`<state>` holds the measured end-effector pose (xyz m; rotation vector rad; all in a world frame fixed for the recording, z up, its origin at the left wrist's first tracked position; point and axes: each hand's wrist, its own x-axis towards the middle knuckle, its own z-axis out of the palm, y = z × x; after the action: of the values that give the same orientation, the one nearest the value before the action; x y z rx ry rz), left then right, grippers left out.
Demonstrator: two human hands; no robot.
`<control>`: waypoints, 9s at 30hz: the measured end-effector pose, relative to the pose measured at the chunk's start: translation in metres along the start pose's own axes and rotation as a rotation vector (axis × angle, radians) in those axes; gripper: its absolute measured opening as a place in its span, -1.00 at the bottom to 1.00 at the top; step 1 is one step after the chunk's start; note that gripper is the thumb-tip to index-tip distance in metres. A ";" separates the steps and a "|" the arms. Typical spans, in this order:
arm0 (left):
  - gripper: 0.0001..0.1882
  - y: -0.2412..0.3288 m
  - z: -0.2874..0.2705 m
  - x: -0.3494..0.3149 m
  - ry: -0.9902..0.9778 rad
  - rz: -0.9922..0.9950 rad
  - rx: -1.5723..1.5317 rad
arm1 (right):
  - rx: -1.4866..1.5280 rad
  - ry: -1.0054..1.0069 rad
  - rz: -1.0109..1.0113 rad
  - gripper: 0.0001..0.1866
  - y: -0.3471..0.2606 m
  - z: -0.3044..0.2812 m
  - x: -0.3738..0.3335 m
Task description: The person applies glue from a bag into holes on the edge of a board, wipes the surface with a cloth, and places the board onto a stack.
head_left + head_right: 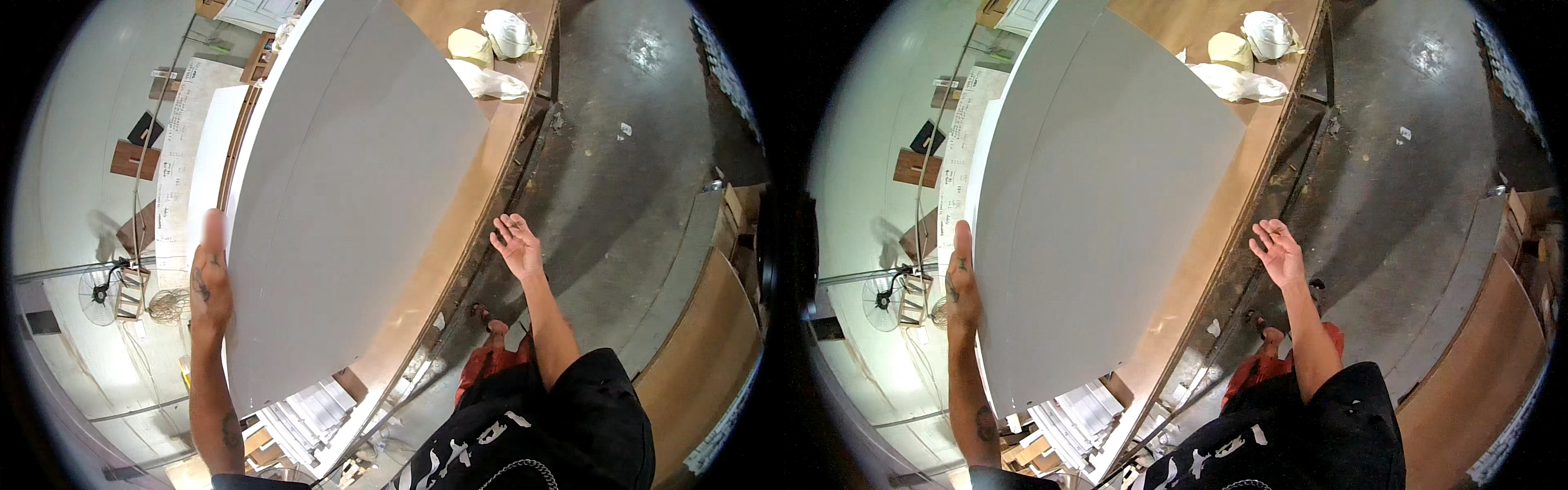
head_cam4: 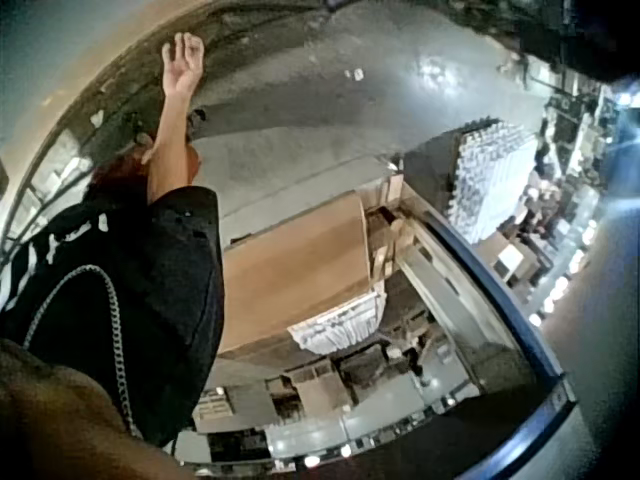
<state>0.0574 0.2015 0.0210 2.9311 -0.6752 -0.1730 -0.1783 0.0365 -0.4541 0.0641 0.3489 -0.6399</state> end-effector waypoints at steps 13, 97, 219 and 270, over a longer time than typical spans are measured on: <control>-0.17 0.041 0.002 0.015 -0.099 0.340 -0.181 | -0.646 0.002 -0.041 -0.88 -0.039 0.115 -0.027; -0.04 0.251 0.025 0.097 0.032 0.186 0.018 | -1.245 -0.240 -1.461 -0.53 -0.011 0.371 0.079; -0.04 -0.056 -0.001 0.020 -0.154 0.411 -0.350 | -1.200 -0.596 -1.012 -0.13 0.192 0.334 -0.103; -0.02 -0.091 0.024 0.037 0.230 0.914 -0.363 | -0.924 0.365 -0.325 -0.26 0.112 0.092 -0.113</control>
<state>0.1262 0.2643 -0.0199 2.0080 -1.6234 0.1238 -0.1687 0.1758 -0.3350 -0.7814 0.9927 -0.7338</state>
